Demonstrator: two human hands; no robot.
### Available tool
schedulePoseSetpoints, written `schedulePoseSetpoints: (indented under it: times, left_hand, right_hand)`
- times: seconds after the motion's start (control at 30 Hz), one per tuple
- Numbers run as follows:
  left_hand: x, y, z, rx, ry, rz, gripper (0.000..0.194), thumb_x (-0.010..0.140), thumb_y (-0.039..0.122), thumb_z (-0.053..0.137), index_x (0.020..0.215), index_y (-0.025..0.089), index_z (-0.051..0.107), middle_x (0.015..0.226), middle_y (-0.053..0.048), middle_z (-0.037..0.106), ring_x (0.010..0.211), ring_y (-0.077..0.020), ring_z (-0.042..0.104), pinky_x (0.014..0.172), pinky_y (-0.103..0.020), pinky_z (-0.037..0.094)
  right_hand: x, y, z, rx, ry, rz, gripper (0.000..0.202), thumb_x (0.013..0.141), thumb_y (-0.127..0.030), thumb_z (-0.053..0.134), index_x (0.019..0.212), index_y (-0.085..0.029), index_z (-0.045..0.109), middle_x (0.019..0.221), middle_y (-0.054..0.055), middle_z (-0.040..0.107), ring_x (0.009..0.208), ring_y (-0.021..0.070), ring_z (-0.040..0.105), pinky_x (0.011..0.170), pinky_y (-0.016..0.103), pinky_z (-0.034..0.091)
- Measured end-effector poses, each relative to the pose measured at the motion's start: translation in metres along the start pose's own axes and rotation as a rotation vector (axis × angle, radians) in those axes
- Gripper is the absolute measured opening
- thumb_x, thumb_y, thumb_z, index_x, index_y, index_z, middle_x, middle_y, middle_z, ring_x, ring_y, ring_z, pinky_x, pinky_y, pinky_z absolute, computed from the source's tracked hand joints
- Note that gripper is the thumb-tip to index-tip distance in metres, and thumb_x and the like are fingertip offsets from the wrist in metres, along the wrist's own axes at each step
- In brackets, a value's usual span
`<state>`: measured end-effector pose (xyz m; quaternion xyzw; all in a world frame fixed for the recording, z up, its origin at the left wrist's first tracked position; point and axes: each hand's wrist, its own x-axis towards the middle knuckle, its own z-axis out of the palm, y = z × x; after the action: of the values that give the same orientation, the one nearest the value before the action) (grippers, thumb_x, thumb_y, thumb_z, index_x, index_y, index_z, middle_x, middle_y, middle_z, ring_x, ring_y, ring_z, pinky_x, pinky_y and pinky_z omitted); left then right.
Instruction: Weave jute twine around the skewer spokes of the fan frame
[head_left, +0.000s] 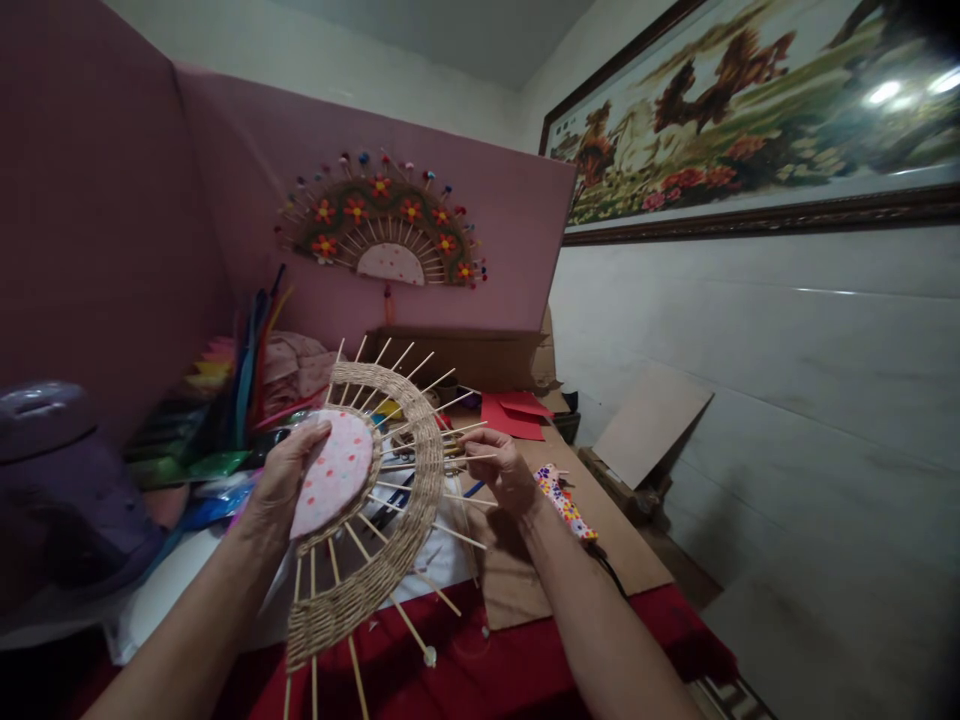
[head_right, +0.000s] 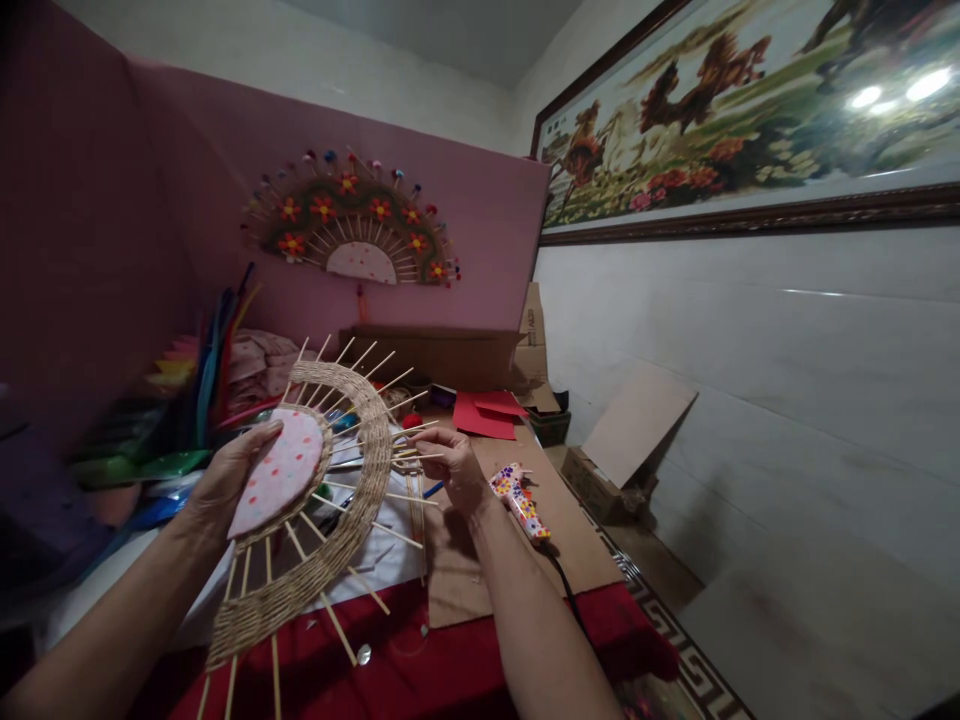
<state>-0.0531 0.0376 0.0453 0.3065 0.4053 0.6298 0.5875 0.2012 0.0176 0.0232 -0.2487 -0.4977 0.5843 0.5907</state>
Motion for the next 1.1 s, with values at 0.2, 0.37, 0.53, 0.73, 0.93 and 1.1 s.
schedulePoseSetpoints:
  times: [0.2, 0.37, 0.53, 0.73, 0.93, 1.1]
  left_hand:
    - [0.004, 0.002, -0.001, -0.009, 0.054, 0.041, 0.018, 0.066, 0.016, 0.062, 0.083, 0.011, 0.061, 0.062, -0.003, 0.065, 0.046, -0.0129, 0.06, 0.044, -0.021, 0.049]
    - [0.015, 0.002, -0.007, -0.038, 0.094, 0.082, 0.018, 0.065, 0.014, 0.061, 0.083, 0.011, 0.062, 0.065, -0.003, 0.066, 0.05, -0.0124, 0.061, 0.048, -0.021, 0.05]
    - [0.022, 0.003, -0.014, -0.01, 0.121, 0.165, 0.018, 0.062, 0.012, 0.063, 0.08, 0.012, 0.064, 0.064, -0.001, 0.066, 0.05, -0.0106, 0.06, 0.048, -0.019, 0.049]
    - [0.021, 0.005, -0.015, 0.031, 0.096, 0.251, 0.018, 0.058, 0.015, 0.068, 0.075, 0.012, 0.065, 0.063, 0.001, 0.066, 0.05, -0.0092, 0.059, 0.046, -0.016, 0.048]
    - [0.019, 0.007, -0.012, 0.03, 0.094, 0.287, 0.016, 0.057, 0.012, 0.067, 0.074, 0.013, 0.066, 0.063, 0.001, 0.066, 0.05, -0.0087, 0.058, 0.046, -0.015, 0.047]
    - [0.021, 0.007, -0.013, 0.005, 0.14, 0.306, 0.016, 0.058, 0.01, 0.067, 0.073, 0.012, 0.066, 0.063, 0.001, 0.066, 0.052, -0.0086, 0.059, 0.048, -0.015, 0.048]
  right_hand:
    - [0.001, 0.0, -0.002, 0.033, 0.064, -0.036, 0.009, 0.068, -0.022, 0.061, 0.068, -0.015, 0.065, 0.065, -0.001, 0.057, 0.048, 0.0045, 0.041, 0.046, 0.018, 0.03]
    - [0.002, 0.001, -0.003, 0.057, 0.077, -0.087, 0.013, 0.071, -0.023, 0.058, 0.064, -0.015, 0.064, 0.063, -0.001, 0.056, 0.052, 0.0067, 0.046, 0.052, 0.02, 0.036]
    - [0.002, 0.001, -0.003, 0.124, 0.111, -0.101, 0.009, 0.067, -0.019, 0.062, 0.06, -0.015, 0.062, 0.061, -0.002, 0.055, 0.053, 0.0059, 0.043, 0.053, 0.019, 0.035]
    - [0.004, 0.001, -0.004, 0.088, 0.239, -0.142, 0.014, 0.068, -0.028, 0.062, 0.06, -0.016, 0.062, 0.054, -0.002, 0.054, 0.046, 0.0062, 0.039, 0.044, 0.021, 0.027]
    - [0.004, -0.003, -0.003, 0.039, 0.319, -0.236, 0.034, 0.073, -0.038, 0.056, 0.047, -0.016, 0.053, 0.043, -0.004, 0.041, 0.042, 0.0062, 0.034, 0.044, 0.023, 0.026]
    - [0.001, -0.005, -0.004, 0.046, 0.306, -0.249, 0.033, 0.075, -0.038, 0.055, 0.05, -0.016, 0.056, 0.045, -0.003, 0.048, 0.041, 0.0064, 0.039, 0.043, 0.022, 0.028]
